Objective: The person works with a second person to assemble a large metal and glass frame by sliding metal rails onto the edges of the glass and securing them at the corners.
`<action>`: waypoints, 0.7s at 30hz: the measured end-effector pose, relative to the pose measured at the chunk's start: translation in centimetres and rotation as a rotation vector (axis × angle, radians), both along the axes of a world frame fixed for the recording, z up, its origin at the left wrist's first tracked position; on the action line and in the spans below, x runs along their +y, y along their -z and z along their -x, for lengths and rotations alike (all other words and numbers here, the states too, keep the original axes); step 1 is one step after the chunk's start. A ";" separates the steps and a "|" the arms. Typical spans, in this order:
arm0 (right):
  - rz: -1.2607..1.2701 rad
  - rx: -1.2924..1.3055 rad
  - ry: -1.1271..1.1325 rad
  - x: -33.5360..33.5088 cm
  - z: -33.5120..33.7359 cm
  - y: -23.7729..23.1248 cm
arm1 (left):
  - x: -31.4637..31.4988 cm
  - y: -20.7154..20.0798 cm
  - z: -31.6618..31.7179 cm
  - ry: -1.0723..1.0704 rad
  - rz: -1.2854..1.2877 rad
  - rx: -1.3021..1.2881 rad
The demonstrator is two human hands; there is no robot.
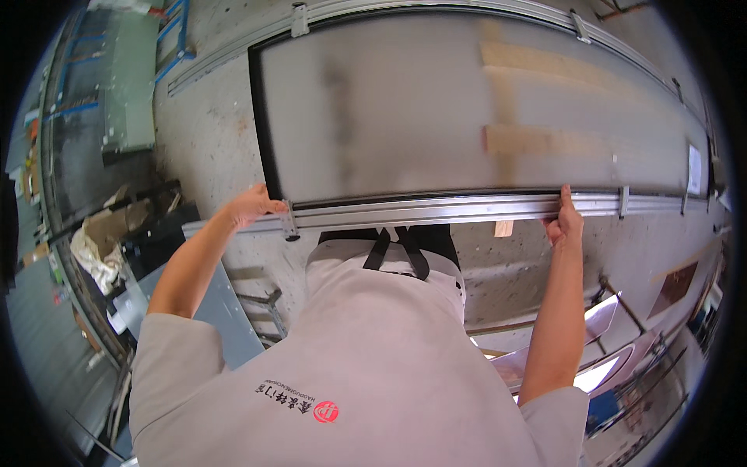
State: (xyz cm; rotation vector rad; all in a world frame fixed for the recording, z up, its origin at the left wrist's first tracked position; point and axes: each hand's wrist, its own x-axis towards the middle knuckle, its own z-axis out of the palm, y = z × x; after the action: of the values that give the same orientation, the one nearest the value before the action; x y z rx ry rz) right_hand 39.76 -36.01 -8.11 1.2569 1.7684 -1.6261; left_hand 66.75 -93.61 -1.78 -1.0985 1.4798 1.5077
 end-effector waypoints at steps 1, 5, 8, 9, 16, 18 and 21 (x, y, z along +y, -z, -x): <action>-0.030 0.039 0.035 -0.1 -0.1 0.1 | 0.3 -0.7 0.7 -0.009 -0.038 0.008; -0.037 0.198 0.157 -3.9 -3.9 -1.5 | -0.6 3.3 -1.3 0.018 -0.113 0.090; -0.403 0.343 -0.095 -12.7 -14.3 -2.4 | -0.6 2.5 -0.3 0.141 -0.143 -0.035; -0.310 0.442 -0.089 -18.5 -19.2 -3.7 | -0.7 3.1 -1.0 0.138 -0.176 -0.007; 0.559 -0.159 -0.353 -37.6 -33.6 -4.8 | -0.8 4.9 -1.3 -0.075 -0.342 0.078; 0.813 -0.168 -0.003 -39.1 -35.5 -3.5 | -0.9 4.3 -1.4 -0.067 -0.358 0.028; 0.686 0.001 -0.031 -40.5 -36.5 -2.8 | -1.2 4.4 -1.1 -0.080 -0.351 -0.008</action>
State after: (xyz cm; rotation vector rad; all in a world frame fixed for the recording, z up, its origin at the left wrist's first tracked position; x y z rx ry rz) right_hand 76.24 -76.48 -5.28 0.8878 1.0557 -1.9649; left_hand 67.83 -94.86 -6.21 -0.9587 1.1200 1.7358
